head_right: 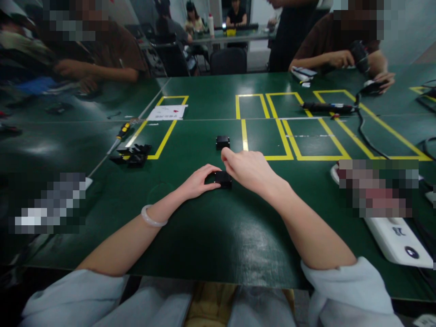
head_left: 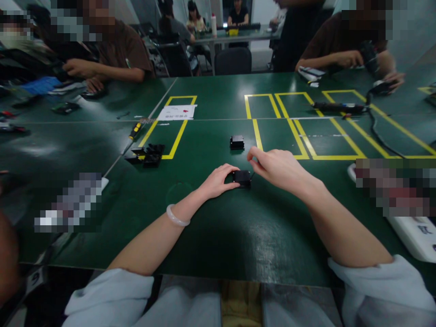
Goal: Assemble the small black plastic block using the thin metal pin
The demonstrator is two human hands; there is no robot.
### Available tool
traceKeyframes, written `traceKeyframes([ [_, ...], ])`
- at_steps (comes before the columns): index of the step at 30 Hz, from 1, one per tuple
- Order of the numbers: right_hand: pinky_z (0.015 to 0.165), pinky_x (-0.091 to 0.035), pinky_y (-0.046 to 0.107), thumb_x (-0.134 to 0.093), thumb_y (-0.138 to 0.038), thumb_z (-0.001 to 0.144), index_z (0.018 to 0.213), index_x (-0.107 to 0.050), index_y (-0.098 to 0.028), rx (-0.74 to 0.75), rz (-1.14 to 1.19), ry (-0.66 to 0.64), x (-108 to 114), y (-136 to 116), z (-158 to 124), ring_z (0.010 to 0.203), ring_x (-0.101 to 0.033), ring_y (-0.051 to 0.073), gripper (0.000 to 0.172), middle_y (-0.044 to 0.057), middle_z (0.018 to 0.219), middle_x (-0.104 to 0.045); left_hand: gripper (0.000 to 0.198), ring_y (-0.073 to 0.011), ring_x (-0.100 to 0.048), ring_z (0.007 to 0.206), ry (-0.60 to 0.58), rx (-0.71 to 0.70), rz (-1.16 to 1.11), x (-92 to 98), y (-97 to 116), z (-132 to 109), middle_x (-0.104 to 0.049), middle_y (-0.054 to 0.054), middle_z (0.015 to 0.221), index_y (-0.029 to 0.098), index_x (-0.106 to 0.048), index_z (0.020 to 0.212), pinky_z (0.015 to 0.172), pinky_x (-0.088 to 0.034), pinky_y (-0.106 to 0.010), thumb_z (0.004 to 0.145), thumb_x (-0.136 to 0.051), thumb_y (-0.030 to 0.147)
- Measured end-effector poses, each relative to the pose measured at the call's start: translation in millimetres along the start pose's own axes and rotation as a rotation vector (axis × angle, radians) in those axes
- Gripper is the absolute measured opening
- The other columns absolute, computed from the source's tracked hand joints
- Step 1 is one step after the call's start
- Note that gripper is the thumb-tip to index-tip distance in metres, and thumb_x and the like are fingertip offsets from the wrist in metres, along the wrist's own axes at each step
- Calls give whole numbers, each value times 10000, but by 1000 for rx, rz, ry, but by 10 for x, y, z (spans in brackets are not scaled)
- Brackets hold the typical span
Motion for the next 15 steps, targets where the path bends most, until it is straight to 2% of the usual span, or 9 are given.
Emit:
traceKeyframes([
  [8,559,-224,276,-349,-257,934,1124,-571,-215,7,33,-20,13,-16,-18,666,-622,191,295,62,812,-714,410,-260,-564,1103,-8,4,29,-11,-7,-1,-601,-61,1172,227,-546,1217,968,-437,-398,881,-630,447],
  [15,561,-228,279,-333,-357,974,1073,-590,-211,-2,17,0,-4,20,-3,659,-621,194,311,62,775,-703,408,-258,-564,1093,-14,19,34,-11,-8,-2,-602,-61,1163,227,-545,1218,956,-436,-394,883,-629,443],
])
Point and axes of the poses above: each hand's wrist, its own z-axis towards the middle knuckle, its own x-axis out of the back of the hand, y = z × x, the point moved 10 cm from there along z, towards the middle knuckle
